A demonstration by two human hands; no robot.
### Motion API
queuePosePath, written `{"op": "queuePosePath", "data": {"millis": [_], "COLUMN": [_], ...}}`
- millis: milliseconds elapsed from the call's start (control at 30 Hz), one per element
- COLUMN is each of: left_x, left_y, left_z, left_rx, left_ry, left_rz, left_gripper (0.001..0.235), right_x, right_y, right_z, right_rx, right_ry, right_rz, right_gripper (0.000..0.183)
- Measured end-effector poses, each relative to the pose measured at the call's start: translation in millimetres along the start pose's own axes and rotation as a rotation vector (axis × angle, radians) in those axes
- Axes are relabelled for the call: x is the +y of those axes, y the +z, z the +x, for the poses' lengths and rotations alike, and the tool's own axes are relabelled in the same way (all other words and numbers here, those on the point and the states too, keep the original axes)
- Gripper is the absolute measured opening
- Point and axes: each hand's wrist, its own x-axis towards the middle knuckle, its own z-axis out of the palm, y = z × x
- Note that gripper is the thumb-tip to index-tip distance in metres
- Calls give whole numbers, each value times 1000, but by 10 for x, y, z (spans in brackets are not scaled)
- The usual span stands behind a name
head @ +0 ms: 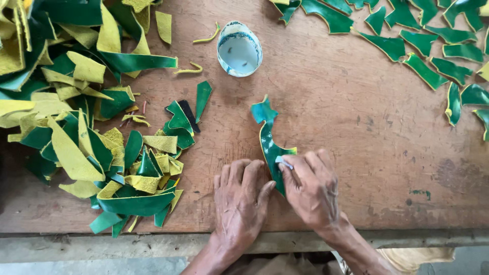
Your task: The person repeatedly picks green and yellow leather pieces from a pile on a wooden table, applies a white substance from a small cup to the edges using a small applicator, and places the treated pieces aside. The process is repeated for multiple pieces throughout the clip.
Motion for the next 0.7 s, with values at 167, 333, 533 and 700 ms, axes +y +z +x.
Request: {"op": "queuePosePath", "data": {"millis": [167,333,533,700], "left_x": [10,13,22,29], "left_y": [28,49,27,43], "left_z": [-5,26,27,1], "left_rx": [3,25,6,-82], "left_ry": [-7,-48,-54,-93], "left_rz": [6,0,3,2], "left_gripper": [56,61,62,60], "right_x": [51,100,49,88], "right_y": [-31,-77,-89,-73], "right_z": [93,196,226,200], "right_rx": [-7,-81,-155,-53], "right_ry": [56,-49,-13,6], "right_rz": [-43,57,118,52], "right_gripper": [17,19,22,18]}}
